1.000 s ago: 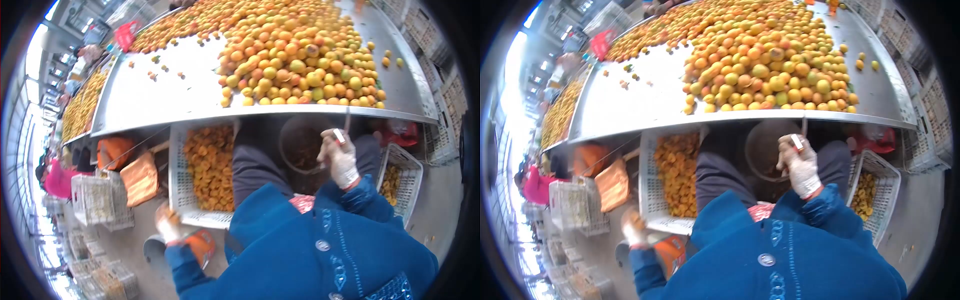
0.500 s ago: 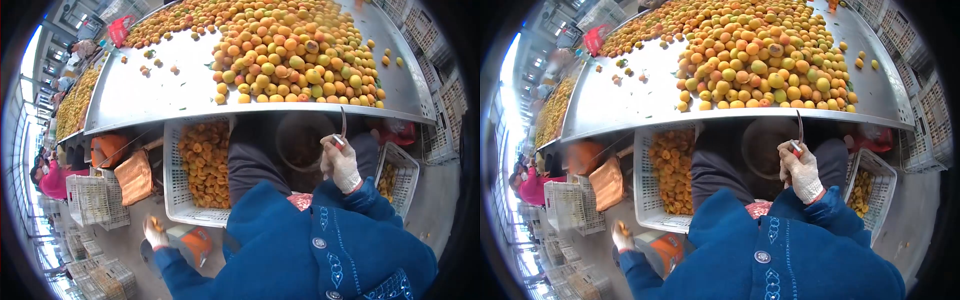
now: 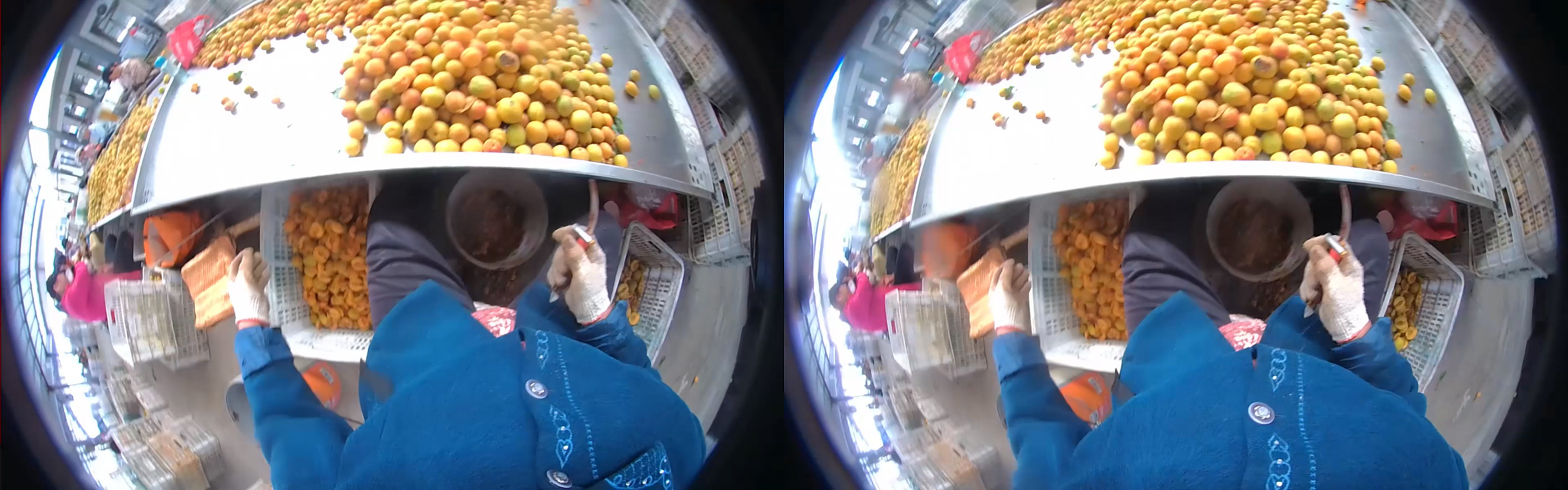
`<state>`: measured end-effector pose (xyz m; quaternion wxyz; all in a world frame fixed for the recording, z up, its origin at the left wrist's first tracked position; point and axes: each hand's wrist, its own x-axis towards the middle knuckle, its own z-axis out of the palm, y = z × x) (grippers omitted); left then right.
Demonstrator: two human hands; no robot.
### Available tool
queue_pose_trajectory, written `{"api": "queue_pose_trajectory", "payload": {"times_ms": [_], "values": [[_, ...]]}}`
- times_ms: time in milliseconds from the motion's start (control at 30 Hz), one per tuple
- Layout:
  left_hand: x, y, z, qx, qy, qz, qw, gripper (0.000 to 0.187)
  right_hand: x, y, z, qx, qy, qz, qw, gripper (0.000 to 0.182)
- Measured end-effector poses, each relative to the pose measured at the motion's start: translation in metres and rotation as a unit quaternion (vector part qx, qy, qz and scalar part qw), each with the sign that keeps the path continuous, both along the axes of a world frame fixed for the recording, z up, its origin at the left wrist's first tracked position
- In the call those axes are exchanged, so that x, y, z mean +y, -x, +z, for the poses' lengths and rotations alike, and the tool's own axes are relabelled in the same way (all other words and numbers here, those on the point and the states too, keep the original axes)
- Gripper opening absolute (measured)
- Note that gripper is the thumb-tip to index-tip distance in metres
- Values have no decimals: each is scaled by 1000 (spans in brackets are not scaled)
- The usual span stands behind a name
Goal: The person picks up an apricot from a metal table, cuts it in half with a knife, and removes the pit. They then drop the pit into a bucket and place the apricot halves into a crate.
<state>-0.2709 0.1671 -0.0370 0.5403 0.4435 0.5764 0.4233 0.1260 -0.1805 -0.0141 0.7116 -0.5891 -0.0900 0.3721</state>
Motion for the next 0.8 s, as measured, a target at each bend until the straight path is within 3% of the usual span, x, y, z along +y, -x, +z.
{"api": "queue_pose_trajectory", "payload": {"times_ms": [167,267,333,367,467,500,567,633,700,767,800], "values": [[26,-52,42,-43,-5,7,999,24,1,6,21,40,24,24,999,14],[41,-112,60,-64,-69,-92,991,18,-8,3,30,25,40,15,999,14],[45,-157,53,19,-151,-172,973,16,-18,1,30,4,70,-4,998,13],[41,-184,55,13,-102,-172,980,16,-26,-1,29,-16,82,-7,996,12],[46,-247,25,57,-183,-289,938,15,-38,-4,26,-45,120,-13,992,12],[31,-269,35,29,-156,-304,939,14,-40,-5,24,-47,119,-17,992,12],[40,-300,15,115,-207,-321,917,18,-43,-7,20,-77,163,-7,984,12],[27,-324,35,198,-285,-347,872,22,-43,-8,14,-69,162,-24,984,12],[30,-343,33,195,-273,-359,871,29,-41,-10,12,-89,209,-16,974,12],[37,-355,33,281,-385,-326,816,30,-37,-12,16,-75,219,-22,972,14],[43,-361,35,289,-377,-325,818,34,-36,-13,16,-83,225,-11,971,14]]}}
